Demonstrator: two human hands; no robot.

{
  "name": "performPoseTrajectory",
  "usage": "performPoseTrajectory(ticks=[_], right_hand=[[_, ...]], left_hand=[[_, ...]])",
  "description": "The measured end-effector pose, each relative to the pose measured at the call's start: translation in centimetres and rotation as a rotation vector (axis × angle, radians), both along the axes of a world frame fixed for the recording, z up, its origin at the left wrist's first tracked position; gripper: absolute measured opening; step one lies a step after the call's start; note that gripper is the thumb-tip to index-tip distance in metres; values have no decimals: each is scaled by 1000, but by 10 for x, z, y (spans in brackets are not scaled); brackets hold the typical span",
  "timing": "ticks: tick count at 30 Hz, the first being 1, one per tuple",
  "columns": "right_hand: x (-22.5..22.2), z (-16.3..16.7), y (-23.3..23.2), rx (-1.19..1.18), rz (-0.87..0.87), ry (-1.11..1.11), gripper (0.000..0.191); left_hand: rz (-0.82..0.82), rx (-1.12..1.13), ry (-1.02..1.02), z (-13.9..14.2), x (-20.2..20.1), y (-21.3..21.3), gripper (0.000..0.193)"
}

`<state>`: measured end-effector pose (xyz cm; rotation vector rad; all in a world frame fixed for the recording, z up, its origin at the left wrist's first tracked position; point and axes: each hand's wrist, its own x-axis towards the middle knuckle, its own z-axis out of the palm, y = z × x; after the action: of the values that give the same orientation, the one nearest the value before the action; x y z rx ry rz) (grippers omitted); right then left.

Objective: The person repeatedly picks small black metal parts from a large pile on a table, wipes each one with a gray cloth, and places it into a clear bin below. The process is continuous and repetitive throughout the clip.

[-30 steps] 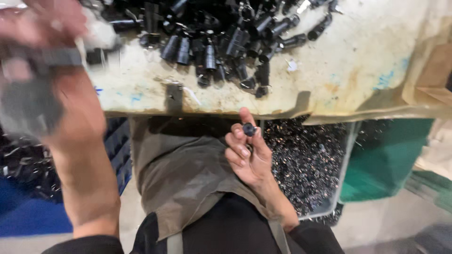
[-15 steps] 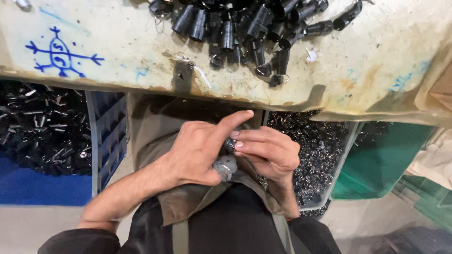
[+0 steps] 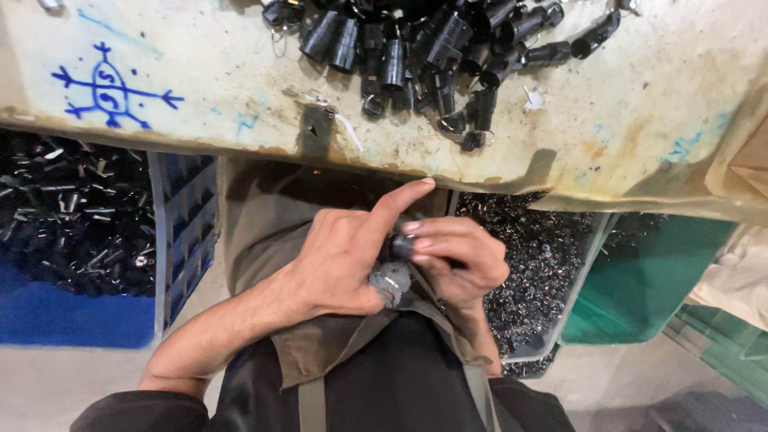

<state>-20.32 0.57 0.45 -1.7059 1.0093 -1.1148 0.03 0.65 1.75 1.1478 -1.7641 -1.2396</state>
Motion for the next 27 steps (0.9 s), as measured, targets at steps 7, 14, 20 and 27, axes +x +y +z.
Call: performPoseTrajectory(ticks=[7, 14, 20, 27], right_hand=[[-12, 11, -10, 6, 243, 192, 25], [21, 3, -9, -35, 360, 243, 18], [22, 3, -19, 1018, -718, -1022, 35], [0, -11, 9, 1140, 248, -1203, 35]], left_hand=[[-189, -6, -105, 1, 4, -8, 108], [-156, 76, -356, 16, 49, -1, 108], [427, 49, -1377, 26, 140, 48, 82], [590, -520, -773, 4, 119, -66, 49]])
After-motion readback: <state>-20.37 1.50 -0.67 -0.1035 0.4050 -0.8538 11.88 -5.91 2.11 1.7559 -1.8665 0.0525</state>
